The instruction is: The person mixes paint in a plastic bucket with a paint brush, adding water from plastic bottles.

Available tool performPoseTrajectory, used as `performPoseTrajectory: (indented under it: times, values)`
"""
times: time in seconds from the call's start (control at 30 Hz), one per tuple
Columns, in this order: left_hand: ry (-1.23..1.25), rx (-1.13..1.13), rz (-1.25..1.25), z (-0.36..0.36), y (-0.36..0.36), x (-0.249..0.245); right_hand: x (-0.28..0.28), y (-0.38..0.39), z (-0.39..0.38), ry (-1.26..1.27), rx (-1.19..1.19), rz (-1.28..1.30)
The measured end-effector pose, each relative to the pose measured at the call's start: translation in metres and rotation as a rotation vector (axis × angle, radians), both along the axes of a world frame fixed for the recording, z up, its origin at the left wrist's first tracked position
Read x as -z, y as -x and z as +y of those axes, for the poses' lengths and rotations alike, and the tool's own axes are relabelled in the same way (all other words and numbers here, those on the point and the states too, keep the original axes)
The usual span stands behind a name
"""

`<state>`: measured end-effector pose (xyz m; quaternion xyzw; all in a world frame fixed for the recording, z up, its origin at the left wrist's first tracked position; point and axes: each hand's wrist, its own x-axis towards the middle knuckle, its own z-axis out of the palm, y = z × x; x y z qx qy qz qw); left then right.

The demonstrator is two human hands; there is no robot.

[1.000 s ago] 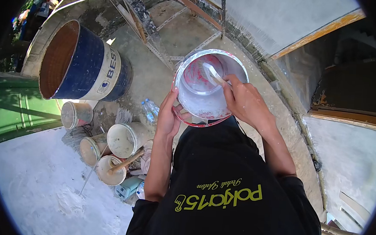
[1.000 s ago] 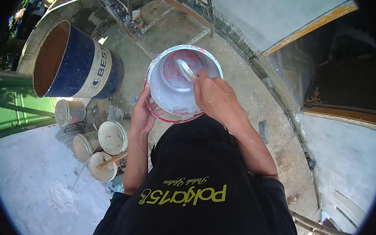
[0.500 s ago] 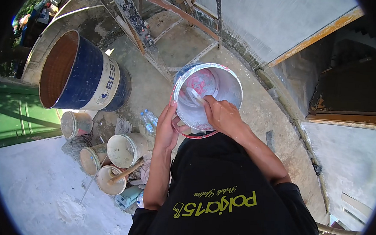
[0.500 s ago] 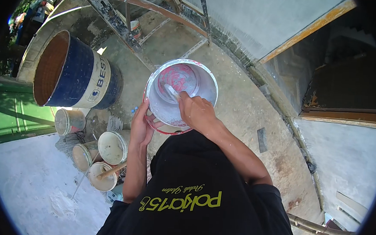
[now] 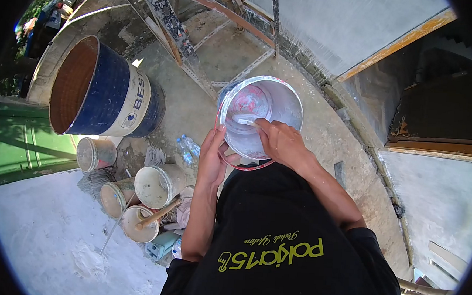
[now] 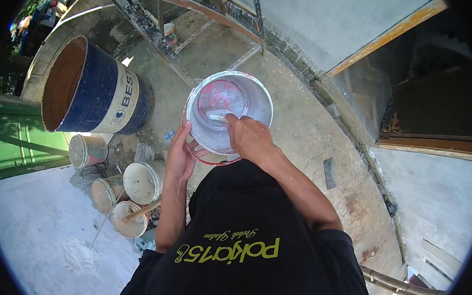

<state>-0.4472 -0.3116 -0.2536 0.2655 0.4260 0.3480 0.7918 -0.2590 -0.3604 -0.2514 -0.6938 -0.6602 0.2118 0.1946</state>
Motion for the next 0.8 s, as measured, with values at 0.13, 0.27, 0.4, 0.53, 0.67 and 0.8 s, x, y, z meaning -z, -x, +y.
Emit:
performPoseTrajectory:
  times: [0.13, 0.27, 0.4, 0.53, 0.67, 0.8]
  values:
    - [-0.025, -0.014, 0.010, -0.003, 0.005, 0.001, -0.015, -0.010, 0.011, -0.027, 0.078, -0.062]
    - [-0.042, -0.022, 0.008, -0.004, 0.004, -0.011, -0.001, -0.007, 0.011, -0.006, 0.079, -0.174]
    - [-0.059, -0.017, 0.026, -0.001, 0.008, -0.005, 0.011, 0.014, 0.001, 0.075, 0.007, -0.138]
    - [-0.056, -0.040, 0.015, -0.002, 0.011, -0.003, 0.014, 0.006, 0.005, 0.006, -0.065, 0.026]
    - [-0.059, -0.063, 0.002, -0.004, 0.019, 0.001, -0.034, -0.003, 0.011, 0.078, 0.034, 0.200]
    - [-0.048, -0.114, -0.012, -0.005, 0.031, 0.002, -0.077, -0.013, 0.011, 0.251, 0.216, 0.339]
